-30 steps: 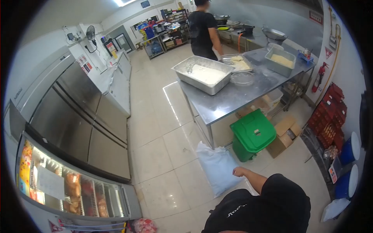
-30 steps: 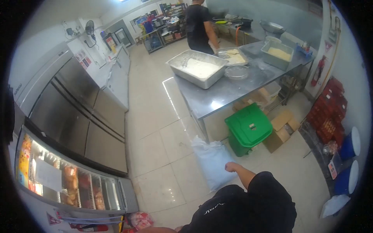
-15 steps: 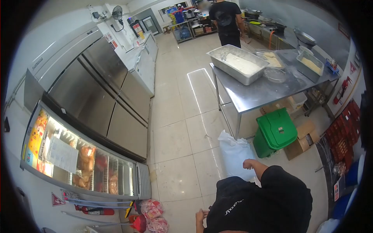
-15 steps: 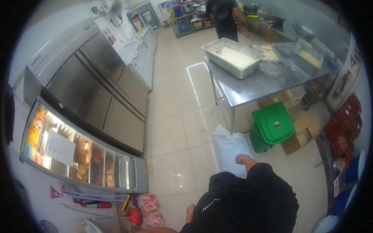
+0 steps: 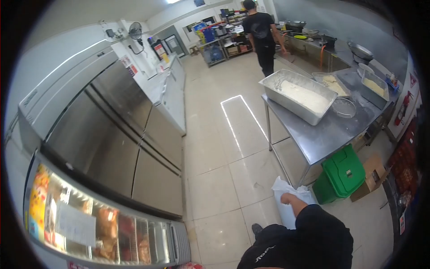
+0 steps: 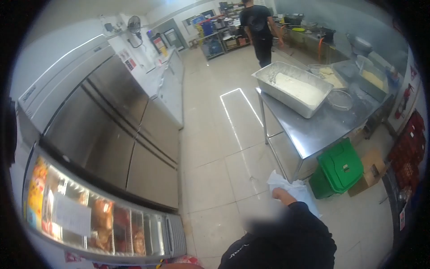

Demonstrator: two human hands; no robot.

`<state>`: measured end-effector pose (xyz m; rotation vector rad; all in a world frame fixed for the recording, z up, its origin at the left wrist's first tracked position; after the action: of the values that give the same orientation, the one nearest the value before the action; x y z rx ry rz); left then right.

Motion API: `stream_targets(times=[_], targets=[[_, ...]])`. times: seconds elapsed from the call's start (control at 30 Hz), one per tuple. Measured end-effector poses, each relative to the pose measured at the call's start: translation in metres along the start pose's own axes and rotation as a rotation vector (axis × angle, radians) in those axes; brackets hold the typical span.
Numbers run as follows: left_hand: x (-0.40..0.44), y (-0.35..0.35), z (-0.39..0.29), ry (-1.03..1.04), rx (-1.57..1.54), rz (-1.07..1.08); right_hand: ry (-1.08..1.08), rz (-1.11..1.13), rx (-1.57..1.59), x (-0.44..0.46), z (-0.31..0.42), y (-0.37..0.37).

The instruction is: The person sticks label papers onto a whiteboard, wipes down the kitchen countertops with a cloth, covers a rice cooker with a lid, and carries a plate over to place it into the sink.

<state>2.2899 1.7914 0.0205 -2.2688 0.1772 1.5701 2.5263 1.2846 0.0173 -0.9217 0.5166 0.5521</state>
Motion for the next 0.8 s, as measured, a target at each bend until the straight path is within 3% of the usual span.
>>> stream_targets(times=[0.13,0.17,0.23,0.3,0.37,0.47,0.57,0.63,0.67,0.7,0.73,0.77,0.8], targets=[[0.069,-0.085,-0.032,0.028,-0.081,0.019,-0.122,0.152,-0.16,0.095,0.071,0.0],[0.093,-0.112,-0.038,0.036,-0.146,0.028,-0.196,0.091,-0.174,0.107,0.093,-0.007],[0.041,-0.153,-0.137,0.161,-0.4,-0.077,-0.341,0.043,-0.194,0.132,0.136,-0.034],[0.046,-0.189,-0.196,0.192,-0.554,-0.158,-0.45,0.01,-0.149,0.148,0.176,-0.069],[0.096,-0.203,-0.222,0.161,-0.578,-0.099,-0.509,-0.107,-0.05,0.161,0.203,-0.108],[0.169,-0.211,-0.255,0.049,-0.415,0.005,-0.414,-0.176,0.066,0.197,0.189,-0.149],[0.206,-0.212,-0.31,-0.038,-0.055,0.126,-0.131,-0.204,0.005,0.207,0.149,-0.168],[0.223,-0.224,-0.364,-0.044,0.073,0.17,0.162,-0.25,0.013,0.215,0.069,-0.152],[0.232,-0.233,-0.393,-0.041,0.123,0.184,0.276,-0.158,0.119,0.2,0.046,-0.143],[0.239,-0.245,-0.428,-0.033,0.161,0.186,0.275,-0.223,0.312,0.227,-0.025,-0.098],[0.252,-0.26,-0.462,-0.029,0.195,0.182,0.33,-0.176,0.334,0.192,0.034,-0.135],[0.264,-0.275,-0.49,-0.028,0.231,0.173,0.359,-0.497,0.592,0.165,0.047,-0.136],[0.274,-0.292,-0.519,-0.031,0.268,0.159,0.435,-0.53,0.715,0.152,0.049,-0.125]])
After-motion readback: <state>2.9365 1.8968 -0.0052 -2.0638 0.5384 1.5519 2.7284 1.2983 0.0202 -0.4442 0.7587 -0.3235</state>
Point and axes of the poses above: each hand's wrist, its own x-axis towards the middle knuckle, its own y-axis out of the palm, z = x × y, the point moved 6 cm from there along x, towards the middle knuckle, and after that the axes turned 12 degrees about -y, right-handed, at the moved point
